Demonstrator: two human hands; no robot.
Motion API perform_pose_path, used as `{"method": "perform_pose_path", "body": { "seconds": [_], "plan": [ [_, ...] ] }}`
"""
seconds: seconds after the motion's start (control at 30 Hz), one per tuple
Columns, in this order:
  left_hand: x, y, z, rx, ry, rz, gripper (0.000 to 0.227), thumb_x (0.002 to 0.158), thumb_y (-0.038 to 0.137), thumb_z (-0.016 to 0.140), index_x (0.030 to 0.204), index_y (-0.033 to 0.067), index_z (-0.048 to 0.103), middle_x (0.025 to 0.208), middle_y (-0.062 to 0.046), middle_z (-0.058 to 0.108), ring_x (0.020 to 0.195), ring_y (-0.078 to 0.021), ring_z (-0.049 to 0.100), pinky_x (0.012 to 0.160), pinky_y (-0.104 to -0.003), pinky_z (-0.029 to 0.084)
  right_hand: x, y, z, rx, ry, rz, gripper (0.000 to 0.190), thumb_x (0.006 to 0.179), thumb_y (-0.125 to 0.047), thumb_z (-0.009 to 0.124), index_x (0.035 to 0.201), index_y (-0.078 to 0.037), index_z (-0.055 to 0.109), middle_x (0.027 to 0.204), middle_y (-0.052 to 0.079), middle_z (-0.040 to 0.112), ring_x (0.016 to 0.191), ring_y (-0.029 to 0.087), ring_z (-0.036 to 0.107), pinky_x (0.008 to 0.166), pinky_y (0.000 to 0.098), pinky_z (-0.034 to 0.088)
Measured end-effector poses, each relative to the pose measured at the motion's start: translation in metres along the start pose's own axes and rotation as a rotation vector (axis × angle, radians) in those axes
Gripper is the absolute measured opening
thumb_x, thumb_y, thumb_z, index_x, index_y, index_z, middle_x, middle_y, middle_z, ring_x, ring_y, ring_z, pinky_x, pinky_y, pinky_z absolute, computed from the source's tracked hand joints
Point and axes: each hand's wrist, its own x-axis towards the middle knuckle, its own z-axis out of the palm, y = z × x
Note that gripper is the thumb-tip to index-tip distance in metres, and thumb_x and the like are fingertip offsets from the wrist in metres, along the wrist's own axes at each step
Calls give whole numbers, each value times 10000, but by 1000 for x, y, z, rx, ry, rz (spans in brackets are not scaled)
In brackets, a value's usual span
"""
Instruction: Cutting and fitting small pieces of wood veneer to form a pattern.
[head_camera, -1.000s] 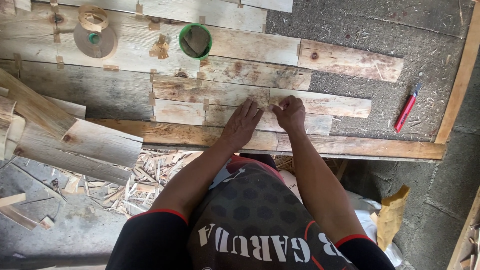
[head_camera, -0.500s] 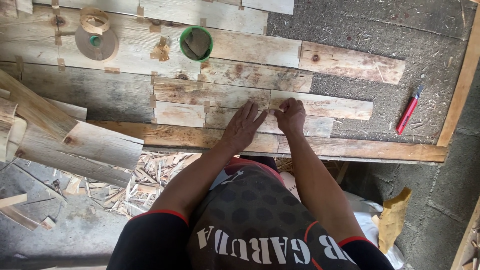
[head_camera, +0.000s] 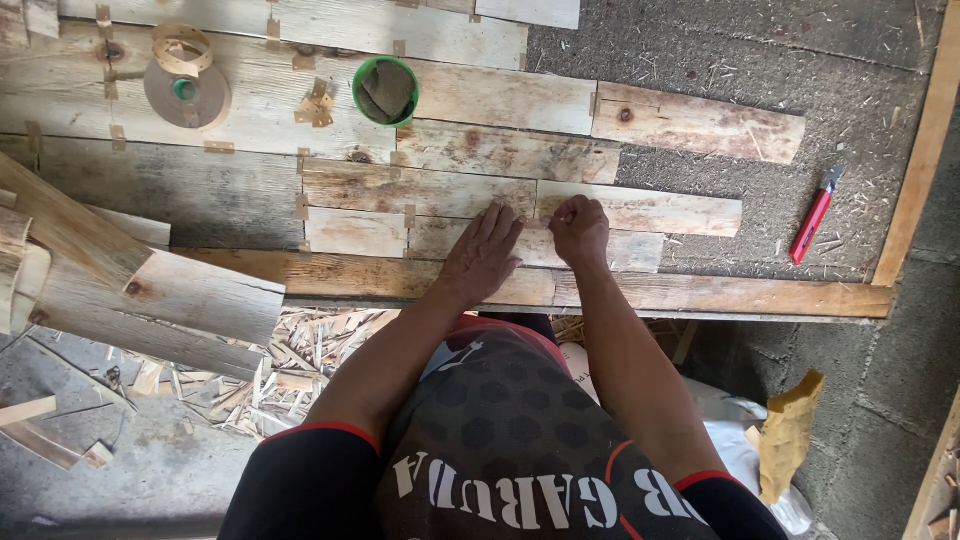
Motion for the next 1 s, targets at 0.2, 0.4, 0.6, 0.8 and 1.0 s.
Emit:
{"method": "perform_pose_path", "body": {
  "seconds": [0.2,0.4,0.6,0.8,1.0],
  "plan": [
    [0,0,3,34,-11,-4,725,1021,442,560,1557,-2,358,1577,-225,302,1506,-393,230,1254,-470,215,-3,-13,-1,-29,60,-54,409,716,-282,954,788,-47,628,849,99,595,733,235,582,657,403,528],
    [2,-1,3,103,-7,4,721,1027,460,522,1557,5,341,1590,-223,289,1508,-386,215,1253,-460,204,6,26,13,18,42,-111,258,864,-217,866,857,-82,646,871,72,623,791,226,608,744,414,538],
    [1,0,3,85,-67,-3,719,1046,456,486,1581,6,318,1610,-222,262,1526,-381,189,1259,-457,181,-14,-37,-18,-70,-27,-30,538,714,-356,993,866,-24,598,890,101,565,770,223,558,669,400,531],
    [3,-3,8,71,-62,-6,707,1049,438,474,1588,16,295,1631,-210,241,1539,-373,173,1266,-455,177,8,25,8,32,-42,-50,351,715,-220,899,903,-72,642,936,65,595,797,202,613,732,368,561],
    [3,0,-9,28,-126,2,684,1022,430,510,1590,118,294,1618,-227,232,1526,-393,170,1255,-474,166,-2,-18,-13,-29,-98,4,331,860,-263,896,895,-55,641,932,93,612,804,220,624,722,391,539]
  ]
}}
